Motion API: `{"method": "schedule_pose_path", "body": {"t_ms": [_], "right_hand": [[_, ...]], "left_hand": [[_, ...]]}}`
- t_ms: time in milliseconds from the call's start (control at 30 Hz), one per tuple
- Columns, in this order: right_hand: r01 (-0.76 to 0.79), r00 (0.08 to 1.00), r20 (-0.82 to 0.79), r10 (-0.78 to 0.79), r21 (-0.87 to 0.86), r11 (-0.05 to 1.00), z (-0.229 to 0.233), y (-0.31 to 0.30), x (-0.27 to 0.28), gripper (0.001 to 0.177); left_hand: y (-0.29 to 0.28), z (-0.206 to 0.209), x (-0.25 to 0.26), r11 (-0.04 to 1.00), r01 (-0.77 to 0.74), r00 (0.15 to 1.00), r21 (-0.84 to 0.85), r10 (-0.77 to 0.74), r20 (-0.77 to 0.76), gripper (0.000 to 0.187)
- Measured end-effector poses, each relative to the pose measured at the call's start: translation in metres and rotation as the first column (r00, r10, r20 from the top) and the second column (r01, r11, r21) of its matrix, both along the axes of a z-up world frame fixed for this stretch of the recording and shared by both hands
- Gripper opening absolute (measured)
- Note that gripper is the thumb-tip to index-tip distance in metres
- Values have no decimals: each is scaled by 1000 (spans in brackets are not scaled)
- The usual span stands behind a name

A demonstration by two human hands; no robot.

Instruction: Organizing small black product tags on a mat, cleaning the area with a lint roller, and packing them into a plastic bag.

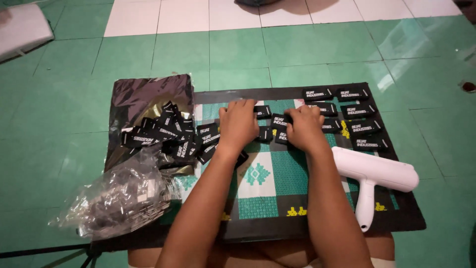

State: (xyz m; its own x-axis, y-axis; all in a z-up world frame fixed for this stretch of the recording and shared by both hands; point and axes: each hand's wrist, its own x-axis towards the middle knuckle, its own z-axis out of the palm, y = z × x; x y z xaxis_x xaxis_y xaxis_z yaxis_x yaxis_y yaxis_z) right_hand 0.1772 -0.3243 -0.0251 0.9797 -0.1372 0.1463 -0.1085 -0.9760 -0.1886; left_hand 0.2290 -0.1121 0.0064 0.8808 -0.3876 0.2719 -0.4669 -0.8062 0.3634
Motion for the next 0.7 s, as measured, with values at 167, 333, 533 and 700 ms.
{"method": "schedule_pose_path", "body": {"t_ms": [167,333,533,700], "right_hand": [[-18,1000,-2,19,38,999,4,0,-1,35],[-15,1000,-22,16,60,998,2,1,1,35],[-20,999,-37,23,63,998,2,0,1,36],[-29,1000,3,29,76,997,13,7,-6,29]], "left_hand": [[-11,-21,19,999,-9,999,47,10,-37,40],[-8,-17,21,999,-14,991,41,20,-135,43],[-5,-12,17,999,-29,989,26,32,-142,40],[1,-8,11,999,33,988,-19,-36,-151,31]]}}
